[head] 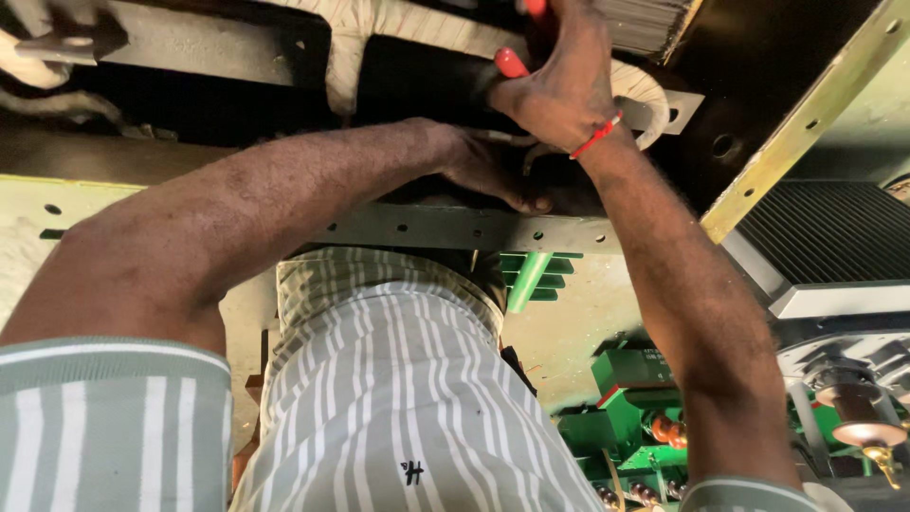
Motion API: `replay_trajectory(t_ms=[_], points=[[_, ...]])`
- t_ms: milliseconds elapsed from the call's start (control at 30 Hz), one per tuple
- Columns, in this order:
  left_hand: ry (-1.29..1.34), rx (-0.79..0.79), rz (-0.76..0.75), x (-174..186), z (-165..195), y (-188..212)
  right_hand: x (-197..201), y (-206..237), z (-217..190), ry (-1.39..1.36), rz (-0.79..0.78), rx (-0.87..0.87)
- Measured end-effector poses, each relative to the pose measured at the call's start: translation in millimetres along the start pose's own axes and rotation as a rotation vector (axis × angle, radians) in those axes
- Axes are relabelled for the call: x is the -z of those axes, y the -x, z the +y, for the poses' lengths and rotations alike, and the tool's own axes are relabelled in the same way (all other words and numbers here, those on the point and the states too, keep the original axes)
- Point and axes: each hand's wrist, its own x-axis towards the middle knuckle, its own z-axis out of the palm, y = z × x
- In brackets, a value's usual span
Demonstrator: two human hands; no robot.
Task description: The person uses pliers to adjust and secure a metal strap on a green electrical device. They then select washers and nuts from a tray and install them onto the device's insulators.
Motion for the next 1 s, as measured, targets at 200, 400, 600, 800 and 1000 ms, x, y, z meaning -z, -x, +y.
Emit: replay_trajectory(t_ms=[200,400,600,800,1000], points=[[0.108,0.045,-0.131,-13,-21,-11,-6,16,-8,-0.013,-0.074,0.14],[0.346,-0.077,-0.17,-24,-28,-12,7,16,-17,0.008,-0.049,0.114],[0.249,0.401,-0.355,-17,-8,0,84,55,6,-0.345,-0.026,-0.18],[0.258,0.523,-0.362,-4,1,3,121,139,-5,-0.839,0.326,-0.424],[0.262,0.537,-0.284,-9,3,11,137,210,-19,-1.009,0.485,-0.394]])
